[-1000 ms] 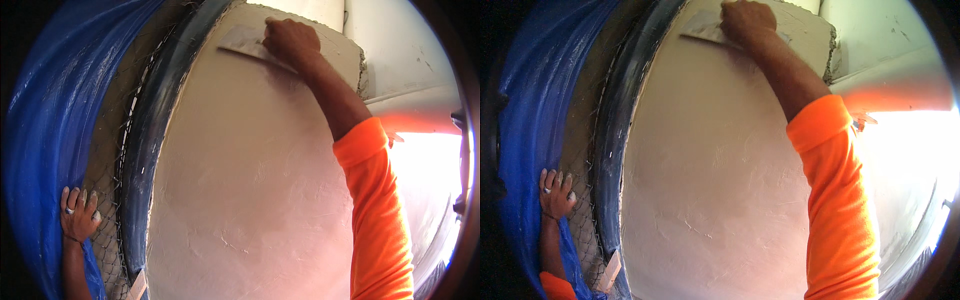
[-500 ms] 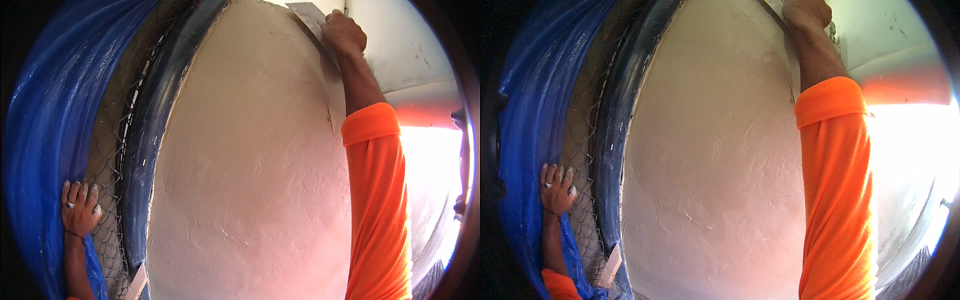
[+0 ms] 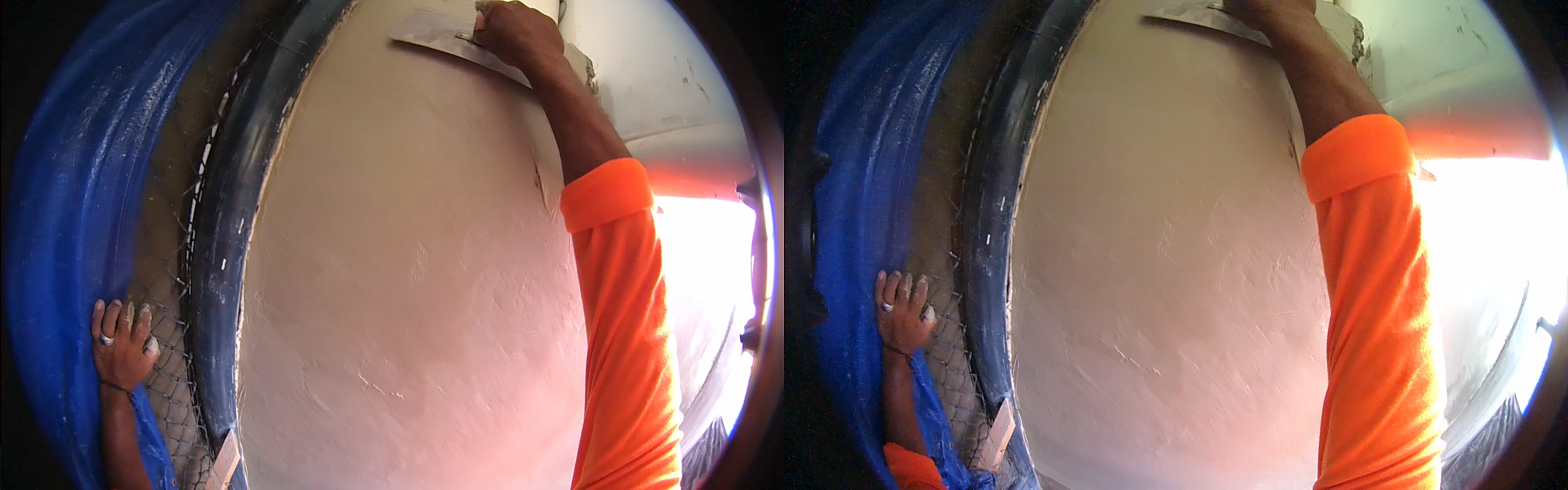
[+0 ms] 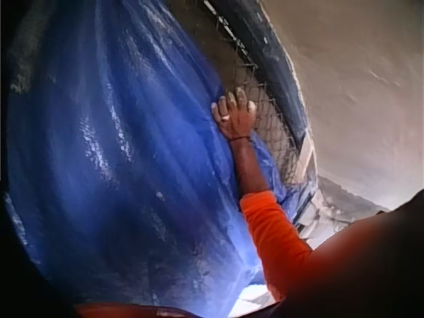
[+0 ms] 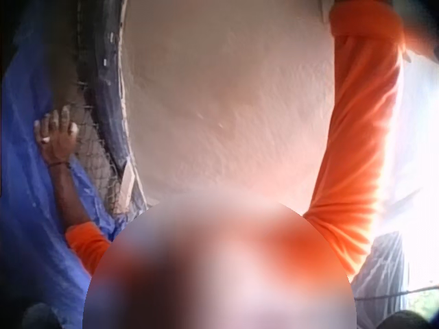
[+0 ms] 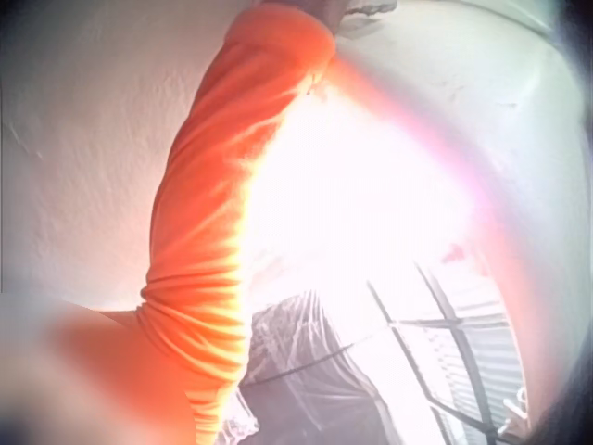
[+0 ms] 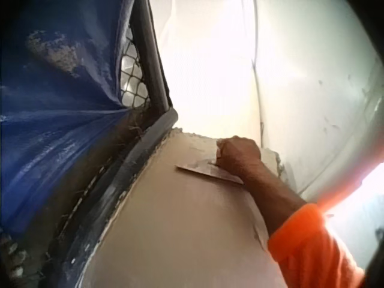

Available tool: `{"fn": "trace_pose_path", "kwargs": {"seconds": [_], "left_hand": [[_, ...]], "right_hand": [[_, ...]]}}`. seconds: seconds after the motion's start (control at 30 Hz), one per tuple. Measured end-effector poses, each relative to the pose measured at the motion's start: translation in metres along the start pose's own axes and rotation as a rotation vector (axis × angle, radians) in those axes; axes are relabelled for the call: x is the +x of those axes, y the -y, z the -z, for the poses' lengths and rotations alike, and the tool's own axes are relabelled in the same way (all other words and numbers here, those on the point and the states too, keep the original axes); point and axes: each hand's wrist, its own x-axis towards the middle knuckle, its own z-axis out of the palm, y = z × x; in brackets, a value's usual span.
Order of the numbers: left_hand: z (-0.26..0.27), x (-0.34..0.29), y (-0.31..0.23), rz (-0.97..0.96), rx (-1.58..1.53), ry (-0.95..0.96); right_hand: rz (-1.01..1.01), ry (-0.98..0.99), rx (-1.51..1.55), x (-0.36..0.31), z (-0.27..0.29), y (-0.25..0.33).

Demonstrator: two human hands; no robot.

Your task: The person applies plaster to a wall using a trowel and hawk. They repeatedly scoop plaster from a bucket, transfer it to the hawk, and smooth it onto the wall surface in a construction setting.

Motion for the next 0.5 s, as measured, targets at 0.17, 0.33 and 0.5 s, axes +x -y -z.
{"fn": "trace_pose_path", "kwargs": {"seconds": [0.17,0.33,0.5], "left_hand": [[0.001,-0.002,-0.002,0.036,0.014,0.097],[0.002,-0.001,-0.002,0.033,0.031,0.061],[-0.002,-0.003,-0.001,0.040,-0.018,0.047]], "right_hand": [[0.122,0.051,-0.057,-0.046,0.007,0.002],[0.231,0.042,-0.061,-0.100,0.005,-0.007],[0.214,-0.011,0.031,-0.150,-0.004,0.002]]}}
